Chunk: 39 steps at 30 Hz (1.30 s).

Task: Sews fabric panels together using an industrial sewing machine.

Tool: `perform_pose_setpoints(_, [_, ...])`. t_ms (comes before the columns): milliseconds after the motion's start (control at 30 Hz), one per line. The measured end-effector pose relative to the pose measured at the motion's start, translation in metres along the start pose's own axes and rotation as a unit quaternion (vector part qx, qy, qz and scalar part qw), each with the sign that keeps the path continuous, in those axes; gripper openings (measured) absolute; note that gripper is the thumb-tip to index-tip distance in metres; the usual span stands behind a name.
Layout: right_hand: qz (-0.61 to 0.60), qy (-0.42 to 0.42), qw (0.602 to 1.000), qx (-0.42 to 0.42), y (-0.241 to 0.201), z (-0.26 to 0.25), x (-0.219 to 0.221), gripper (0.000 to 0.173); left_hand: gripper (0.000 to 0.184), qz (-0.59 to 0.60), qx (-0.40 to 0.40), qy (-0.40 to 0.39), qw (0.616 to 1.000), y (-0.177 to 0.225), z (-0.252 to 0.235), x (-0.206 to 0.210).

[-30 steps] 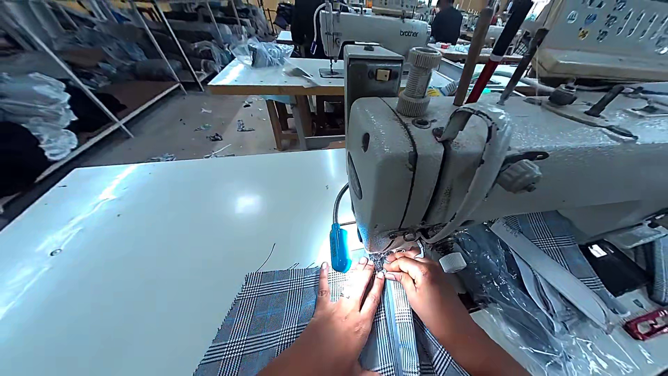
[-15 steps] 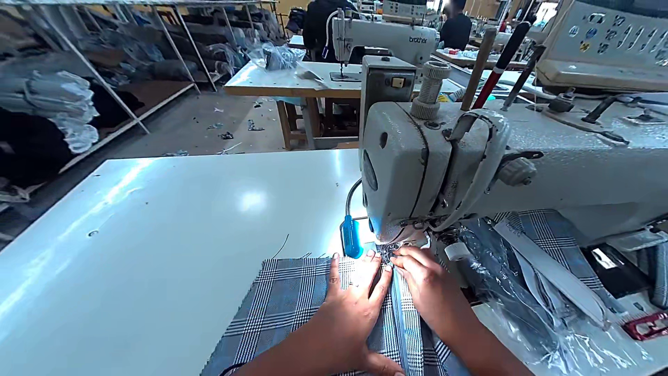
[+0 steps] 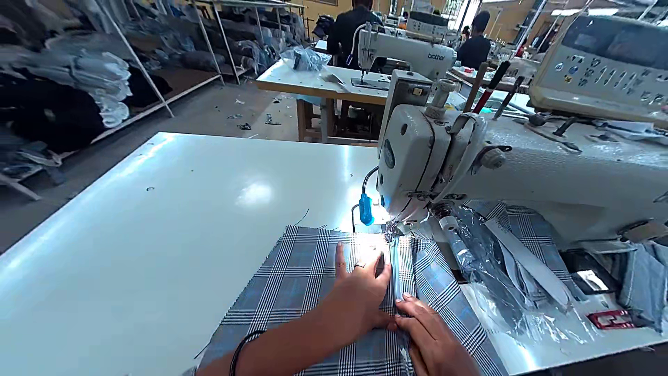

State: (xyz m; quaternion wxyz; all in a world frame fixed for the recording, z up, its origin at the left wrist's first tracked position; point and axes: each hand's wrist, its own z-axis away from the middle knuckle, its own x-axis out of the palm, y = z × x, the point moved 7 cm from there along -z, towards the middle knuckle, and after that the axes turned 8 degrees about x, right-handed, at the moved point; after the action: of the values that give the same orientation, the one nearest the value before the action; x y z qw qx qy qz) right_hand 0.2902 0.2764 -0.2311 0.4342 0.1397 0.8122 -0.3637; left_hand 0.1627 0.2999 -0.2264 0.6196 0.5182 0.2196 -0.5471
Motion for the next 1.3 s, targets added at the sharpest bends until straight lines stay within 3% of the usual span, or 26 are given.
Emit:
perform_pose_setpoints(133, [-0.003, 0.029, 0.999, -0.022, 0.004, 0.005, 0.002, 0.024, 0.048, 0.027, 0.029, 0.083, 0.996, 0.011, 0.014, 0.014])
perform_pose_setpoints(300, [-0.021, 0.049, 0.998, -0.025, 0.007, 0.008, 0.003, 0.026, 0.034, 0.08, 0.082, 0.192, 0.975, 0.007, 0.023, 0.023])
perform_pose_setpoints(367, [-0.03, 0.047, 0.998, -0.028, 0.009, 0.009, 0.002, 0.026, 0.034, 0.09, 0.1, 0.205, 0.969, 0.004, 0.026, 0.024])
perform_pose_setpoints(467, [-0.032, 0.046, 0.998, -0.038, 0.01, 0.012, 0.002, 0.027, 0.037, 0.104, 0.106, 0.15, 0.977, 0.001, 0.027, 0.023])
perform_pose_setpoints(867, [0.012, 0.052, 0.997, -0.063, 0.012, 0.012, 0.002, 0.028, 0.042, 0.063, 0.13, 0.061, 0.988, -0.002, 0.025, 0.02])
perform_pose_setpoints(1100, [-0.018, 0.04, 0.998, -0.052, 0.014, 0.013, 0.002, 0.03, 0.038, 0.071, 0.159, 0.127, 0.977, -0.002, 0.03, 0.025])
perform_pose_setpoints(1300, [-0.053, 0.058, 0.988, 0.131, -0.004, 0.014, 0.0, 0.017, 0.037, 0.082, 0.198, 0.232, 0.949, -0.005, 0.037, 0.032])
